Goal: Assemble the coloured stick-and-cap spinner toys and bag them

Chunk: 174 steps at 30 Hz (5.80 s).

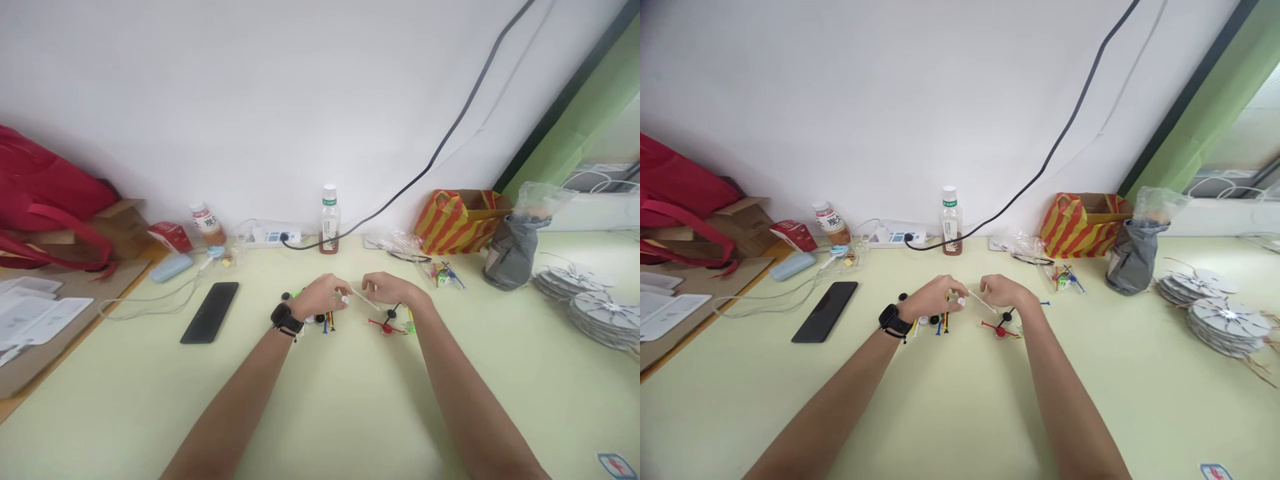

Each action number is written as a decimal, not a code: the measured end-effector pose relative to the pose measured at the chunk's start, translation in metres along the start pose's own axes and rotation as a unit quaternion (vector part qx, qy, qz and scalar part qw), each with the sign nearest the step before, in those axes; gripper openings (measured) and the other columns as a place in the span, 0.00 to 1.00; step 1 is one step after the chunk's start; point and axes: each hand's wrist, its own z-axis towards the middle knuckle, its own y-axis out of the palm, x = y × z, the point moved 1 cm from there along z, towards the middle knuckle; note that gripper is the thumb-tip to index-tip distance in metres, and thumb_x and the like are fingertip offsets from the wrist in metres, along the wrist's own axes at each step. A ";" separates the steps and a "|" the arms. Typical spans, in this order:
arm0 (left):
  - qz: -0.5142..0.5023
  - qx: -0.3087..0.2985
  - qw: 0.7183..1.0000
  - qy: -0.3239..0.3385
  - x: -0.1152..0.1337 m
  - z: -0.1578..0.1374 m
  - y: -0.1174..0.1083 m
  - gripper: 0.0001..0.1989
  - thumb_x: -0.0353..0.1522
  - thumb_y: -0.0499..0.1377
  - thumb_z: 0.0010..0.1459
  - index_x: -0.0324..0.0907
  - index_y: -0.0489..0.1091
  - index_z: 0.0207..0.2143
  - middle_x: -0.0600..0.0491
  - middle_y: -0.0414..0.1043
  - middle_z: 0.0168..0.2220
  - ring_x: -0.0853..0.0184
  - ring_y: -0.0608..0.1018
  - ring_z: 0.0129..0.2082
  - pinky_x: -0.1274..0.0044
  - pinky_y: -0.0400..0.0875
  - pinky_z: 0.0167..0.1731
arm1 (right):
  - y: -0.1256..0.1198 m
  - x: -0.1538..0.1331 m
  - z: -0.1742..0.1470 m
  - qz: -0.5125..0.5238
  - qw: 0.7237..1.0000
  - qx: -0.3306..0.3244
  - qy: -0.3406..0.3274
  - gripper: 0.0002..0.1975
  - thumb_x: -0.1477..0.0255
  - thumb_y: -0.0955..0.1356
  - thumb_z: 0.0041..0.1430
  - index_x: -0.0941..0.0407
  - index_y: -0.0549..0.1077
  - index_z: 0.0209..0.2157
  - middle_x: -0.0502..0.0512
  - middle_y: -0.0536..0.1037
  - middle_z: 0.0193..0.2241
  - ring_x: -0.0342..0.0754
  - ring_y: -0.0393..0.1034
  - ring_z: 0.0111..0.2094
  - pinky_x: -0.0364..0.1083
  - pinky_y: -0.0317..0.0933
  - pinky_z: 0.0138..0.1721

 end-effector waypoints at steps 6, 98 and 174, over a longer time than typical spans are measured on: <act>0.053 0.007 0.998 -0.025 -0.015 -0.002 0.001 0.06 0.34 0.66 0.52 0.45 0.82 0.34 0.49 0.79 0.35 0.59 0.77 0.39 0.73 0.69 0.41 | -0.019 0.023 -0.022 0.012 0.990 -0.136 0.029 0.14 0.71 0.76 0.36 0.52 0.80 0.31 0.50 0.81 0.34 0.50 0.73 0.31 0.43 0.60 0.28; -0.153 0.105 0.981 0.065 0.036 0.000 -0.018 0.16 0.37 0.65 0.61 0.41 0.76 0.50 0.47 0.79 0.47 0.63 0.81 0.47 0.71 0.75 0.53 | -0.017 -0.040 -0.022 0.239 0.964 0.048 -0.102 0.06 0.72 0.63 0.58 0.55 0.68 0.38 0.51 0.74 0.36 0.45 0.70 0.36 0.44 0.64 0.40; 0.088 -0.034 0.995 0.015 -0.004 -0.007 -0.003 0.10 0.38 0.70 0.50 0.46 0.79 0.35 0.52 0.79 0.37 0.57 0.76 0.44 0.73 0.68 0.42 | 0.022 -0.012 0.013 0.032 0.995 -0.001 -0.090 0.09 0.78 0.69 0.50 0.57 0.78 0.35 0.50 0.75 0.30 0.43 0.67 0.27 0.40 0.57 0.28</act>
